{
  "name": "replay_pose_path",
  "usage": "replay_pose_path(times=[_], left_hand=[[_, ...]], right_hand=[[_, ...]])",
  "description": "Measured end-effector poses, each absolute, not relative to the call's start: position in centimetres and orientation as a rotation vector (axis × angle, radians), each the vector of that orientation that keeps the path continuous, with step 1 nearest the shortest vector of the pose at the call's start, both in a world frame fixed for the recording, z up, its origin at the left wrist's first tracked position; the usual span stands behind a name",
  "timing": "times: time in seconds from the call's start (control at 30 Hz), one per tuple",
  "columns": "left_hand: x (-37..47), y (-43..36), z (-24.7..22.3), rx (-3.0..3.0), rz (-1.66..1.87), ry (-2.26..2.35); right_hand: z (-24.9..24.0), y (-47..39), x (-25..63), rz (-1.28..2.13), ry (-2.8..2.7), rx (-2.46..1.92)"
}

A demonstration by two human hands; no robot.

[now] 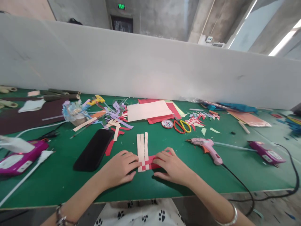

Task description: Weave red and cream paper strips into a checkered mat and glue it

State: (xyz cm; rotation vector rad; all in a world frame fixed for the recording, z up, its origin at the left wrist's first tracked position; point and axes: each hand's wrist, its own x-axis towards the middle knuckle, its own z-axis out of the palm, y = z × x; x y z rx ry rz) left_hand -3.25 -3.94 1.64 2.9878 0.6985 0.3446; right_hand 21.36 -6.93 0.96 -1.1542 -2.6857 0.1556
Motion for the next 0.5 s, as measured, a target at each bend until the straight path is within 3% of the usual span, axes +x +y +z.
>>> replay_pose_path(times=[0.23, 0.5], left_hand=[[-1.8, -5.7, 0.9, 2.614, 0.394, 1.174], [-1.2, -5.9, -0.1, 2.389, 0.502, 1.212]], right_hand=[[1.0, -7.5, 19.9, 0.443, -2.425, -1.342], [0.4, -6.3, 19.5, 0.542, -2.388, -1.348]])
